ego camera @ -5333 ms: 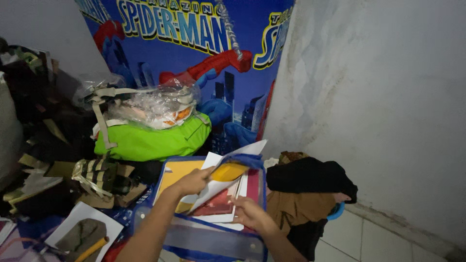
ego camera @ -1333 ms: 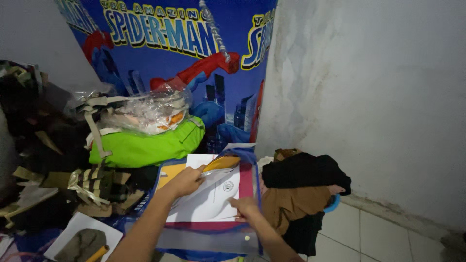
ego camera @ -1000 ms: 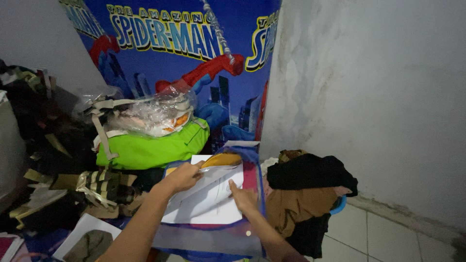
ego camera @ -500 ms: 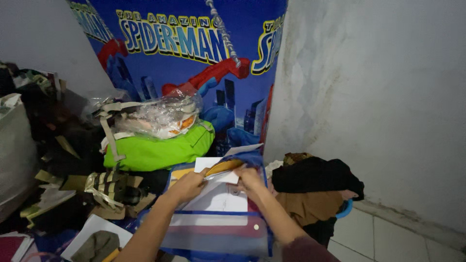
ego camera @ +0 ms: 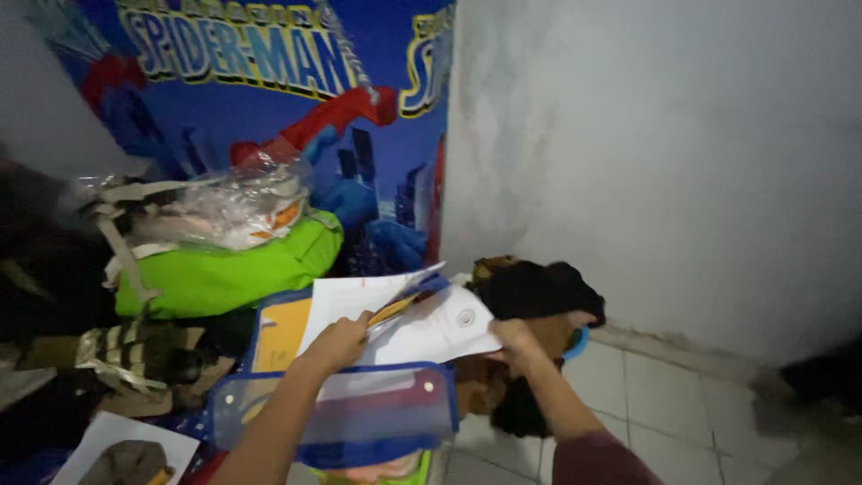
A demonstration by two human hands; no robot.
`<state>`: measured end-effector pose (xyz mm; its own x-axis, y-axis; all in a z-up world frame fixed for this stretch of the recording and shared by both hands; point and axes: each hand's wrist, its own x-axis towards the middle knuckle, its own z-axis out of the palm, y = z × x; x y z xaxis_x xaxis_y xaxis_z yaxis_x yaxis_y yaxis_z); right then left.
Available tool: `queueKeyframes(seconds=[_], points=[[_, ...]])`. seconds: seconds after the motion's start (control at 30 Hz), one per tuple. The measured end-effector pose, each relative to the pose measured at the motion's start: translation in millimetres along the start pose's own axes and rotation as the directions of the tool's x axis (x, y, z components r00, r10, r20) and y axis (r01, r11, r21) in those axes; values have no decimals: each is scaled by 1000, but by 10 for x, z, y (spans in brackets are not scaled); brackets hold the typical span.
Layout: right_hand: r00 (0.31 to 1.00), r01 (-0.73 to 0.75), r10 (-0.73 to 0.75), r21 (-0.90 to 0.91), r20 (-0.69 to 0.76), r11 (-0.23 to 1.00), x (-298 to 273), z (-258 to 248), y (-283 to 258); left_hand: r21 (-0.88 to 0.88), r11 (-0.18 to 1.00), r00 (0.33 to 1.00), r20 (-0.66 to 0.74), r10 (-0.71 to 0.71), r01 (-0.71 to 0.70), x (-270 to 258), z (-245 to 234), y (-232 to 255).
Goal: The person opens a white drawer in a wardrobe and places a sheet of paper inside. They then move to a cluttered floor area, open a blue folder, and flip through papers before placing them back. The person returns to the drawer to adjust the paper and later places a folded black garment into the drawer.
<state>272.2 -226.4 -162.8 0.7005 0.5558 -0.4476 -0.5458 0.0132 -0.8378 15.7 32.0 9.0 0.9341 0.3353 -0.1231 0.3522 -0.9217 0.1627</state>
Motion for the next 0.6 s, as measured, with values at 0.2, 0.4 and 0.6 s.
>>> queueKeyframes(seconds=[0.2, 0.4, 0.6], points=[[953, 129, -180, -214, -242, 968, -723, -961, -340, 70, 997, 968, 249, 22, -40, 301, 826, -57], [870, 122, -206, -210, -448, 970, -1880, -1444, -123, 220, 891, 888, 338, 313, -398, 870, 1122, 824], [862, 277, -193, 116, -469, 954, -2847, -1927, 490, -164, 557, 526, 199, 827, -814, 19, 1480, 2873]])
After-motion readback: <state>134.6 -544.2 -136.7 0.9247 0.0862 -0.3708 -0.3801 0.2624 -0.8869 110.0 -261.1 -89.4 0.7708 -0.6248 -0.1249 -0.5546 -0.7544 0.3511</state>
